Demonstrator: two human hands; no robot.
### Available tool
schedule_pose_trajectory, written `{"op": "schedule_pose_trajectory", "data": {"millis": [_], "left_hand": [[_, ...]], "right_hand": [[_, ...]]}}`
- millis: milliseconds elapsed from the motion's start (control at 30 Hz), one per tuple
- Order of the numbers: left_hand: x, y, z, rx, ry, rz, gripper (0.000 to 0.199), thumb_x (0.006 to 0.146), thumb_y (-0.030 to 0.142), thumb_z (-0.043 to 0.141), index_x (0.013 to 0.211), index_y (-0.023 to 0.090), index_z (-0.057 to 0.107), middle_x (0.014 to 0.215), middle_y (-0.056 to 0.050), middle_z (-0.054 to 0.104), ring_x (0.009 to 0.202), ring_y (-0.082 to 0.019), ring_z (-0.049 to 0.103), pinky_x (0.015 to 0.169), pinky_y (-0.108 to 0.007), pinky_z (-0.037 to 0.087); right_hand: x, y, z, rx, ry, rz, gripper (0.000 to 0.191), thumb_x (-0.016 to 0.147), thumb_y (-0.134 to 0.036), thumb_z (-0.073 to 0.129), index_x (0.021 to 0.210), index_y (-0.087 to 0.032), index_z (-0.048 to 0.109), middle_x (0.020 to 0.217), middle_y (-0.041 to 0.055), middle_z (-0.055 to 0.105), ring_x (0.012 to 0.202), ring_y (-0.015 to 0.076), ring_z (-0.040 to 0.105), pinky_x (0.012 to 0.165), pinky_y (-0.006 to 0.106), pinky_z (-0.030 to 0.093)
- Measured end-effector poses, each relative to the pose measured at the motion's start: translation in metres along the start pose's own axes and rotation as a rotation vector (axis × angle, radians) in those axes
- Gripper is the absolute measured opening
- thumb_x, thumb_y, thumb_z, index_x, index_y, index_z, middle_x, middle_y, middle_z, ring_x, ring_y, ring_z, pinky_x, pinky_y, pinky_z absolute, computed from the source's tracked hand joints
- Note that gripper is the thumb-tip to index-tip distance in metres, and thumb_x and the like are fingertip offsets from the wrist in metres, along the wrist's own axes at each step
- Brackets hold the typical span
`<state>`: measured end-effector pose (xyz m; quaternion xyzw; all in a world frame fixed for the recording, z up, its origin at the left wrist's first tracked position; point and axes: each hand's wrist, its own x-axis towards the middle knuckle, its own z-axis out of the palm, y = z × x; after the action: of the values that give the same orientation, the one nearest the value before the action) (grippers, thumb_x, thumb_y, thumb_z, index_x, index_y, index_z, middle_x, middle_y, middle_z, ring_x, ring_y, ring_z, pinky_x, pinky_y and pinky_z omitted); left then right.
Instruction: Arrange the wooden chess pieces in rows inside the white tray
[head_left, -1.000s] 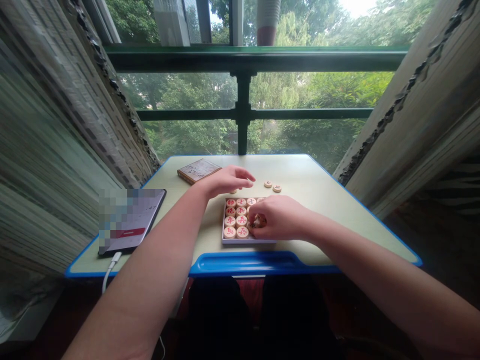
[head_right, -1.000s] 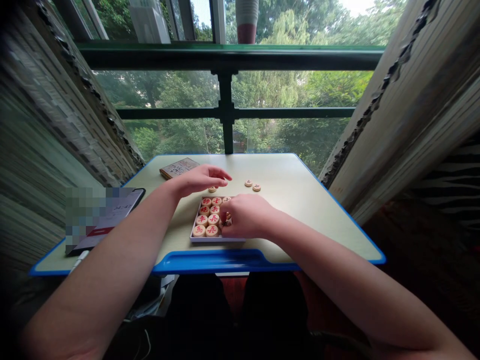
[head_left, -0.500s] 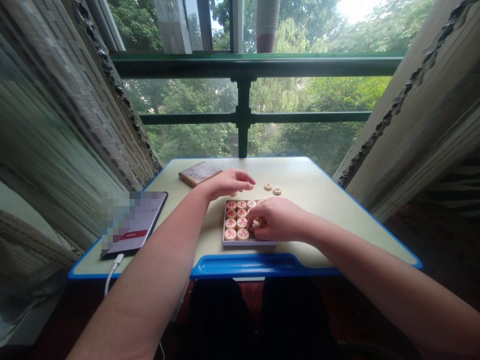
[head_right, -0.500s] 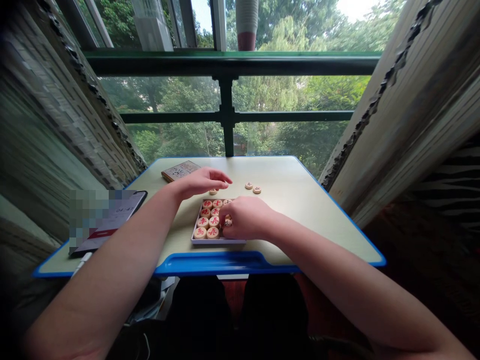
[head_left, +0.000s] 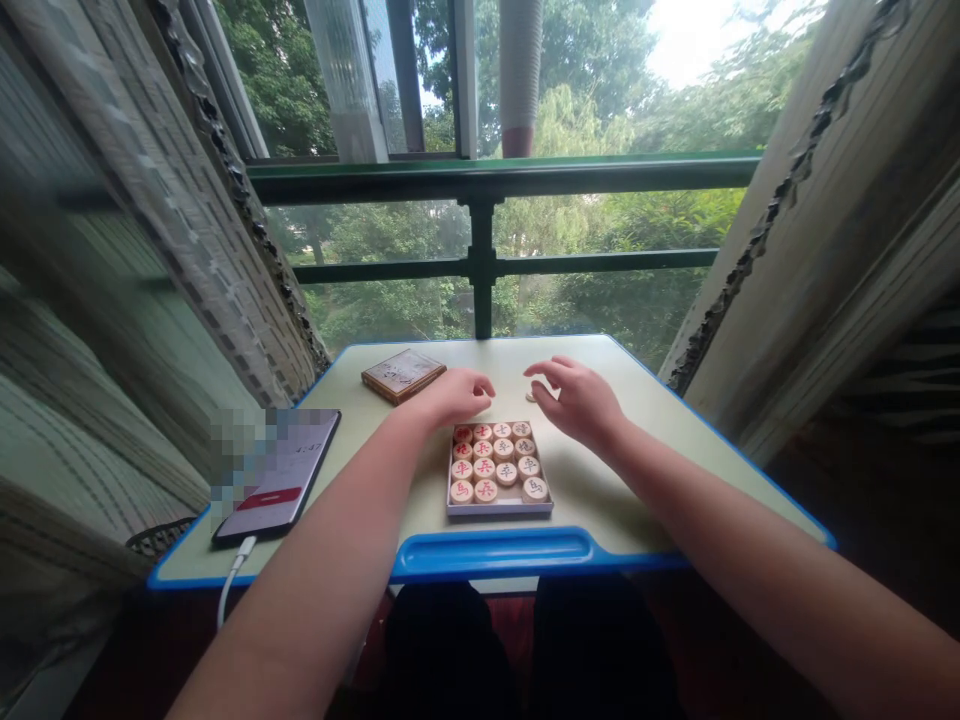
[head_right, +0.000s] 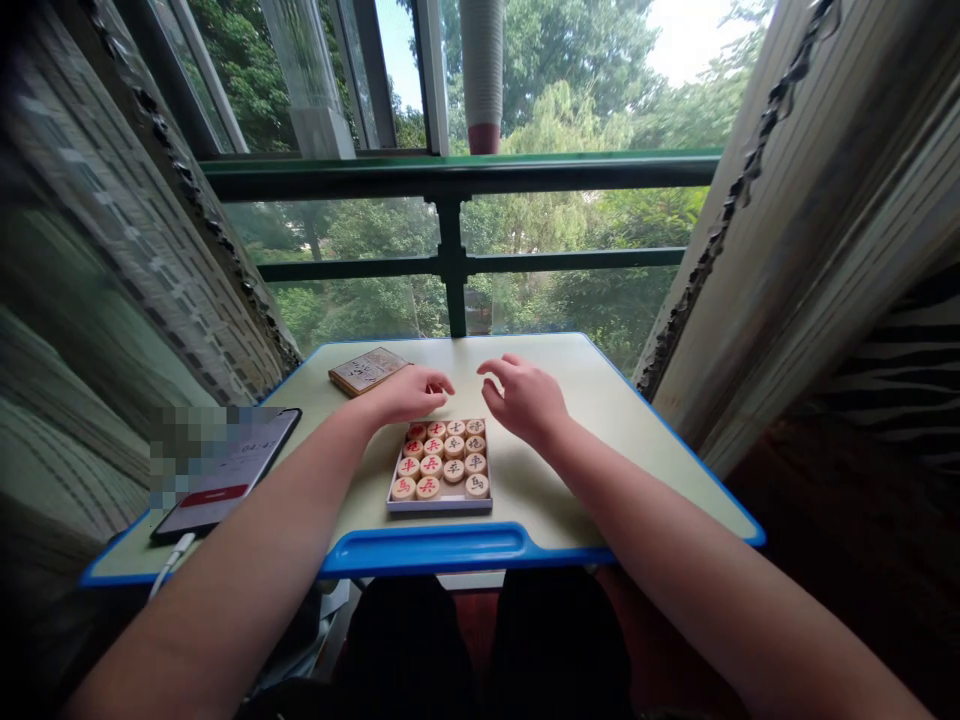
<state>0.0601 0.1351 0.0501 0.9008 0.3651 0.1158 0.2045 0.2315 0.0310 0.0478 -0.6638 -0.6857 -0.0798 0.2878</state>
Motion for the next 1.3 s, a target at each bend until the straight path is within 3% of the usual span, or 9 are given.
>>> {"op": "schedule_pose_trajectory", "data": {"millis": [133,233,333,533,667,833,1300], "left_hand": [[-0.007,0.005,-0.01,-0.035,-0.105,-0.003,0.029,0.068,0.027,0.052,0.086,0.016,0.071,0.085,-0.006,0.07,0.076,-0.019,0.062,0.063,-0.023,0.045],[-0.011,0.004,-0.015,-0.078,-0.182,-0.033,0.028,0.066,0.028,0.054,0.083,0.017,0.072,0.083,-0.005,0.071,0.078,-0.019,0.062,0.063,-0.023,0.045],[-0.012,0.0,-0.016,-0.104,-0.22,-0.101,0.025,0.062,0.028,0.058,0.08,0.017,0.073,0.084,-0.005,0.071,0.08,-0.02,0.062,0.063,-0.023,0.045],[-0.013,-0.009,-0.019,-0.167,-0.315,-0.175,0.02,0.061,0.026,0.059,0.073,0.016,0.071,0.073,-0.006,0.069,0.073,-0.019,0.062,0.058,-0.023,0.045],[-0.015,-0.016,-0.022,-0.305,-0.353,-0.216,0.018,0.059,0.022,0.062,0.072,0.015,0.071,0.077,-0.007,0.07,0.07,-0.017,0.063,0.062,-0.024,0.05],[-0.014,-0.024,-0.022,-0.367,-0.374,-0.229,0.019,0.057,0.022,0.068,0.073,0.014,0.072,0.079,-0.008,0.07,0.072,-0.017,0.064,0.066,-0.025,0.052],[-0.012,-0.025,-0.02,-0.276,-0.37,-0.215,0.014,0.057,0.025,0.067,0.067,0.016,0.067,0.073,-0.006,0.069,0.074,-0.02,0.065,0.064,-0.025,0.051]], "right_hand": [[0.008,0.027,0.012,-0.177,-0.092,0.083,0.036,0.083,-0.034,0.05,0.112,-0.019,0.064,0.11,0.0124,0.058,0.102,0.0273,0.05,0.084,0.035,0.04],[0.009,0.038,0.021,-0.192,-0.215,0.104,0.04,0.085,-0.037,0.047,0.117,-0.019,0.062,0.115,0.0136,0.058,0.103,0.0282,0.049,0.089,0.038,0.038],[0.009,0.041,0.027,-0.142,-0.292,0.088,0.035,0.087,-0.036,0.045,0.11,-0.02,0.065,0.107,0.0117,0.063,0.097,0.0247,0.053,0.087,0.035,0.039],[0.013,0.047,0.032,-0.061,-0.219,0.096,0.043,0.083,-0.045,0.052,0.113,-0.017,0.063,0.108,0.0108,0.064,0.098,0.0226,0.053,0.089,0.033,0.038],[0.014,0.05,0.033,-0.01,-0.202,0.08,0.032,0.081,-0.041,0.055,0.095,-0.017,0.07,0.099,0.0095,0.064,0.09,0.0196,0.055,0.083,0.029,0.04],[0.013,0.043,0.031,0.024,-0.188,0.083,0.025,0.076,-0.035,0.061,0.092,-0.018,0.07,0.095,0.0077,0.065,0.089,0.0197,0.055,0.081,0.029,0.041],[0.013,0.041,0.031,0.014,-0.214,0.077,0.026,0.077,-0.036,0.058,0.09,-0.018,0.071,0.092,0.0075,0.066,0.087,0.0191,0.055,0.08,0.028,0.04]]}}
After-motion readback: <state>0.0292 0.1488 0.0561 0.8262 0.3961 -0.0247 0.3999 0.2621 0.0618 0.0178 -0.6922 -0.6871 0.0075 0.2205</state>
